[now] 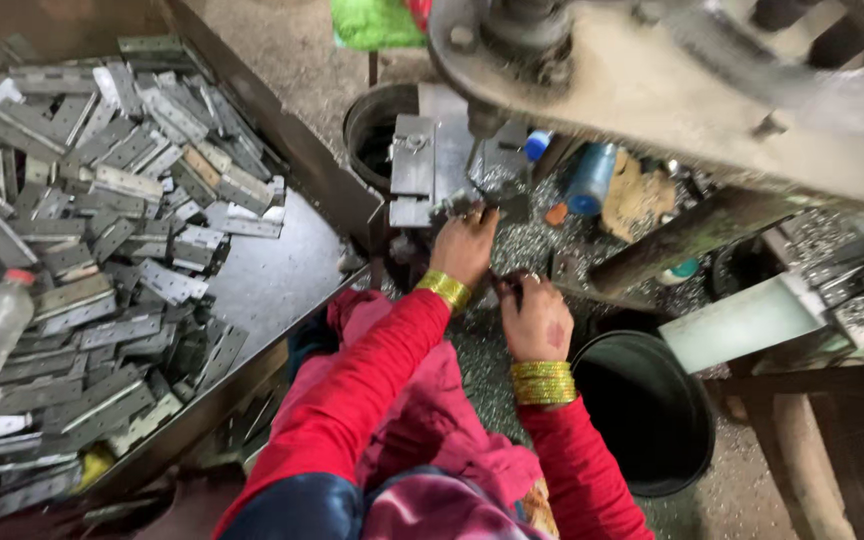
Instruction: The person repeatedly picks small metal plates from a bin, places them into a punch press, and operates the machine to process them. The processed plates are then dropped into a container below.
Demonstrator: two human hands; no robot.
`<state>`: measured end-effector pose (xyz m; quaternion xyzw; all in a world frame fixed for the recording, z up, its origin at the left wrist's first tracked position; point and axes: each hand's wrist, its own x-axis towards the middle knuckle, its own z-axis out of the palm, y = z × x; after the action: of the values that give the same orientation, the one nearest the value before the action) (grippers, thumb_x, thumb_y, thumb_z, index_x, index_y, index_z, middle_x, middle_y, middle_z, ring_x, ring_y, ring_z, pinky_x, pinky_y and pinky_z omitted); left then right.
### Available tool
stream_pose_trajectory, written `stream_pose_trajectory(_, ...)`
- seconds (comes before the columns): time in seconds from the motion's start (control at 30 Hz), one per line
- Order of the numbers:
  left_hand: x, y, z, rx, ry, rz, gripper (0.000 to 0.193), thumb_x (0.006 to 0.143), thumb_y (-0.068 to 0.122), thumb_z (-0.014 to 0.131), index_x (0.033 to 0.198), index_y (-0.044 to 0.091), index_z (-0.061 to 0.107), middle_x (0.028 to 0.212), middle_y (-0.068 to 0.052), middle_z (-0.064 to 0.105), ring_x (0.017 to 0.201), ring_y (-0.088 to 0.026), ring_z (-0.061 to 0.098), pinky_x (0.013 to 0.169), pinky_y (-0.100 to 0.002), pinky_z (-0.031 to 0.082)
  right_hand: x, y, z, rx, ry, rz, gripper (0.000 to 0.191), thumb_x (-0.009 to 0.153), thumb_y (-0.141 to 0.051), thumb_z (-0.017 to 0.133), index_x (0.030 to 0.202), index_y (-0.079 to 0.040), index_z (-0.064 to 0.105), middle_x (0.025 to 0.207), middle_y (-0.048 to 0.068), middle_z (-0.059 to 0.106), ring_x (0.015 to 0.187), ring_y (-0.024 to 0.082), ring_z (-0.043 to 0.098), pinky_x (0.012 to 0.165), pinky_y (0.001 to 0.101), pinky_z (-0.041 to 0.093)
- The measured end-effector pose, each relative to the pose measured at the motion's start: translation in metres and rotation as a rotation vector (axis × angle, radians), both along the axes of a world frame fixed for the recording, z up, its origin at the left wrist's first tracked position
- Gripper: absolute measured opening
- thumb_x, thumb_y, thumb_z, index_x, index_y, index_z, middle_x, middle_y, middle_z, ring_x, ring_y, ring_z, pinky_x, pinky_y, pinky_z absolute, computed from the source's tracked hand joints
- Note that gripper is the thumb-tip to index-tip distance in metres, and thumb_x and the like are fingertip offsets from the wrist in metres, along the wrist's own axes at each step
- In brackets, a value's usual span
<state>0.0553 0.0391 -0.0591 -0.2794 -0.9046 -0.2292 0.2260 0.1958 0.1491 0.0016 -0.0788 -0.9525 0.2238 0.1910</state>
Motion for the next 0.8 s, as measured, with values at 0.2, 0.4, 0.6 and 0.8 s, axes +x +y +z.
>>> stream_pose_trajectory(0.2,-0.008,-0.015,0.014,-0.064,-0.072,-0.04,0.038,0.082,0.009,0.062,0.119,-0.002,0.062,0.134,-0.023,0.061,0.119,-0.038,0.06,0.103,-0.045,0.049,0.002,-0.003,0.009,0.013,-0.009,0.006,0.023,0.093,-0.03,0.068,0.101,-0.009,0.074,0.098,0.017,0.072,0.09,0.04,0.068,0.076,0.0507,0.053)
stream_pose_trajectory(0.4,0.005,-0.024,0.019,0.027,-0.048,0.104,0.048,0.084,0.021,0.062,0.125,-0.002,0.064,0.142,-0.024,0.057,0.137,-0.039,0.048,0.119,-0.048,0.032,-0.005,-0.004,0.012,0.038,0.008,0.007,0.024,0.092,-0.03,0.069,0.103,-0.009,0.072,0.099,0.017,0.071,0.09,0.04,0.068,0.076,0.0506,0.053)
stream_pose_trajectory(0.6,-0.004,-0.02,0.016,-0.217,-0.019,0.316,0.046,0.098,0.032,0.053,0.118,-0.004,0.071,0.143,-0.025,0.057,0.142,-0.036,0.046,0.125,-0.053,0.017,-0.009,-0.006,0.01,0.087,-0.229,-0.035,0.035,0.092,-0.041,0.066,0.107,-0.009,0.069,0.097,0.021,0.072,0.089,0.042,0.07,0.077,0.0527,0.054)
stream_pose_trajectory(0.8,-0.022,-0.025,0.024,-0.374,-0.019,0.307,0.037,0.093,0.022,0.051,0.104,-0.001,0.078,0.134,-0.025,0.065,0.136,-0.038,0.052,0.124,-0.052,0.017,-0.018,0.022,-0.047,0.065,-0.344,0.025,0.043,0.092,-0.046,0.062,0.114,-0.009,0.067,0.092,0.022,0.074,0.088,0.044,0.07,0.077,0.0546,0.054)
